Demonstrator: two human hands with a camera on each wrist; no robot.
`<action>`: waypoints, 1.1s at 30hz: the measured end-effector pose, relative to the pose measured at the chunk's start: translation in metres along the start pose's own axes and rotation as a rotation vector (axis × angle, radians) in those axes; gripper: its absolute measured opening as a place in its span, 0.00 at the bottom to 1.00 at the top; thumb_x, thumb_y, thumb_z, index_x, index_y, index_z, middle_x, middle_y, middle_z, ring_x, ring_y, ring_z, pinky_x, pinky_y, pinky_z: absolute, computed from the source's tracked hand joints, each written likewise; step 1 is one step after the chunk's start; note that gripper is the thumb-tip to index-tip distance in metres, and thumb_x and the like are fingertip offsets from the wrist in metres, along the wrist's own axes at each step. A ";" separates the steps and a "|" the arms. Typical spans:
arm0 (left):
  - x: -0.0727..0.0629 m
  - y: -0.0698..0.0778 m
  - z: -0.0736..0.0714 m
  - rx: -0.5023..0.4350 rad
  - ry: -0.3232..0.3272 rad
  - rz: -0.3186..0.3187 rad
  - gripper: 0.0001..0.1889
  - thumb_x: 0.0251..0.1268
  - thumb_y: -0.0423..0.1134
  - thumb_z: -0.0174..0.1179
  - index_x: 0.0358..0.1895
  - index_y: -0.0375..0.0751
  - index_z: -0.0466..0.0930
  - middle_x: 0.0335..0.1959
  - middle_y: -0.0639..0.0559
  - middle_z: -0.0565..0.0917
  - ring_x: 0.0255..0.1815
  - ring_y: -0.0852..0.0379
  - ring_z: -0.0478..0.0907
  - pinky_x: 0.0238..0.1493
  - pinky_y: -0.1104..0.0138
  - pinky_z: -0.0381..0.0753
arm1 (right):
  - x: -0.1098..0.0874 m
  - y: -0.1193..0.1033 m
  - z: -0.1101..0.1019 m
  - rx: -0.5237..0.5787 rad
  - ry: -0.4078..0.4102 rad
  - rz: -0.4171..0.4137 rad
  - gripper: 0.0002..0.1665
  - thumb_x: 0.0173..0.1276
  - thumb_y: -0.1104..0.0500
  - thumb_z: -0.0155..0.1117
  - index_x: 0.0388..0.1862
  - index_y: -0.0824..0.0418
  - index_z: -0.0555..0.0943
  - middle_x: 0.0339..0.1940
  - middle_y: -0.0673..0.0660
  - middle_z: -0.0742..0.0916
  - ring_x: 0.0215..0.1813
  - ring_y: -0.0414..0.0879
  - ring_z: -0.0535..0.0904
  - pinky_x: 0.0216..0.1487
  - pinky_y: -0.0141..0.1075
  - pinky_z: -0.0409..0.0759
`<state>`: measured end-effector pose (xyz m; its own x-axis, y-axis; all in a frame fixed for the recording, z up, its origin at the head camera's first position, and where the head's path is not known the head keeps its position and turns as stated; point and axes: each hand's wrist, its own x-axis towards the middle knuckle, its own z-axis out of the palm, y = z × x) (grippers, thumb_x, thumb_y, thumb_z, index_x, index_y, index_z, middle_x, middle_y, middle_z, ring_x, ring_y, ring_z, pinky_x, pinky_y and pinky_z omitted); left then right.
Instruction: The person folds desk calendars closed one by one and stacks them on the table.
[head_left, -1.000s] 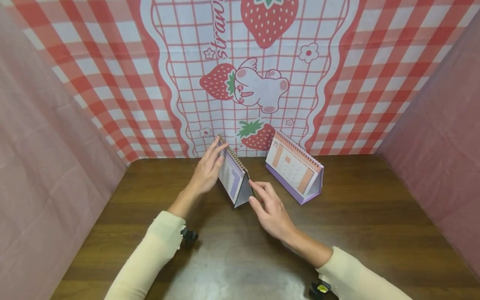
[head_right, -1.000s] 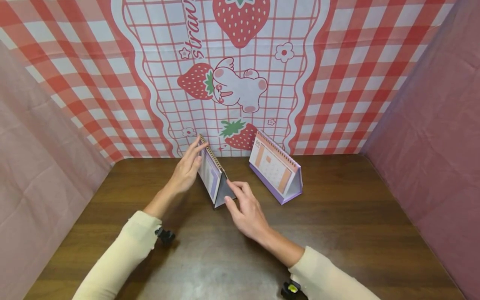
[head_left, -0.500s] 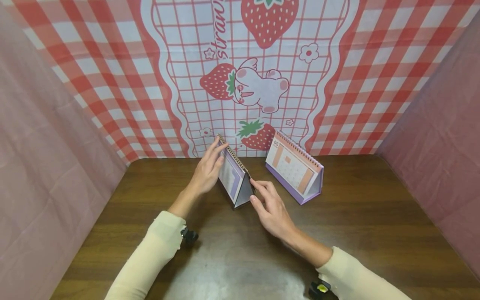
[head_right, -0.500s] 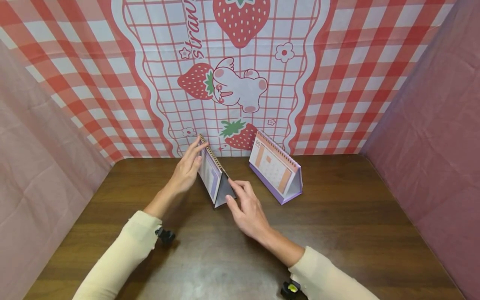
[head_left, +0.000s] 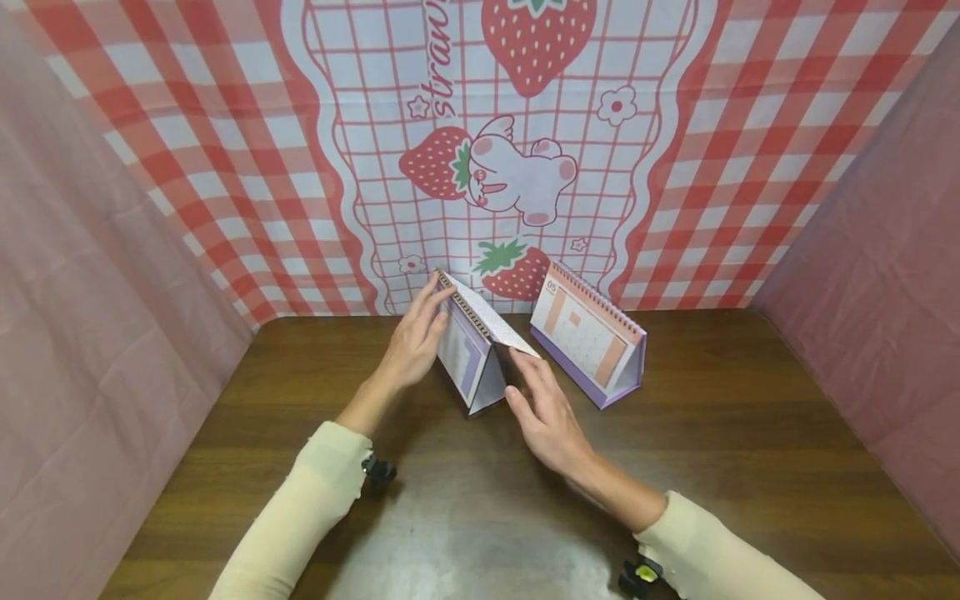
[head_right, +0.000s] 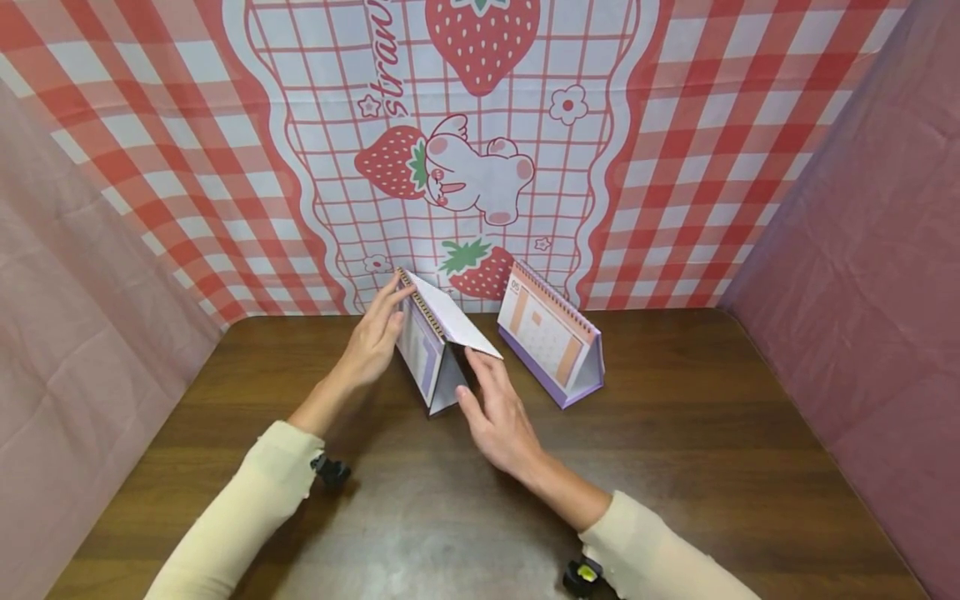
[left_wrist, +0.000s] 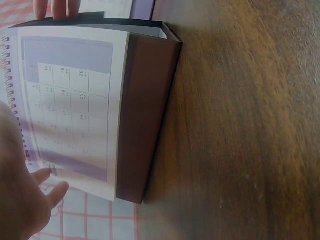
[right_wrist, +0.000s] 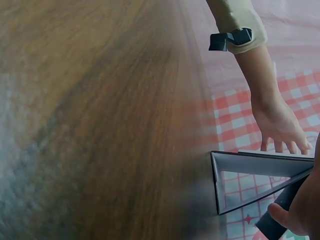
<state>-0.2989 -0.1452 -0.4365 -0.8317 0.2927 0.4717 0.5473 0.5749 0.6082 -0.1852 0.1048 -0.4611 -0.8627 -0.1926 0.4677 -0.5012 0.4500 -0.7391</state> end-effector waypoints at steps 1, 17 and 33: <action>0.000 0.000 0.000 0.001 0.001 0.000 0.27 0.93 0.44 0.44 0.87 0.46 0.67 0.96 0.41 0.53 0.93 0.29 0.60 0.90 0.30 0.63 | 0.001 0.001 0.000 0.006 0.002 -0.006 0.36 0.86 0.61 0.60 0.89 0.65 0.68 0.81 0.68 0.79 0.67 0.61 0.85 0.68 0.52 0.89; -0.003 0.003 -0.002 -0.010 -0.006 -0.013 0.27 0.94 0.44 0.43 0.87 0.45 0.67 0.97 0.42 0.53 0.94 0.31 0.58 0.92 0.33 0.62 | 0.009 -0.004 -0.006 0.023 0.010 -0.003 0.36 0.88 0.61 0.57 0.91 0.64 0.65 0.92 0.70 0.68 0.93 0.69 0.63 0.86 0.61 0.76; -0.005 0.002 -0.003 -0.012 -0.011 -0.010 0.28 0.94 0.44 0.43 0.87 0.40 0.68 0.97 0.41 0.52 0.95 0.33 0.57 0.94 0.37 0.60 | 0.022 -0.020 -0.006 0.008 0.071 -0.068 0.34 0.87 0.63 0.59 0.88 0.66 0.70 0.88 0.70 0.75 0.93 0.70 0.62 0.93 0.66 0.60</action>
<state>-0.2938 -0.1481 -0.4354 -0.8379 0.2959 0.4586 0.5403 0.5687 0.6202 -0.1936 0.0966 -0.4335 -0.8198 -0.1602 0.5497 -0.5591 0.4308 -0.7083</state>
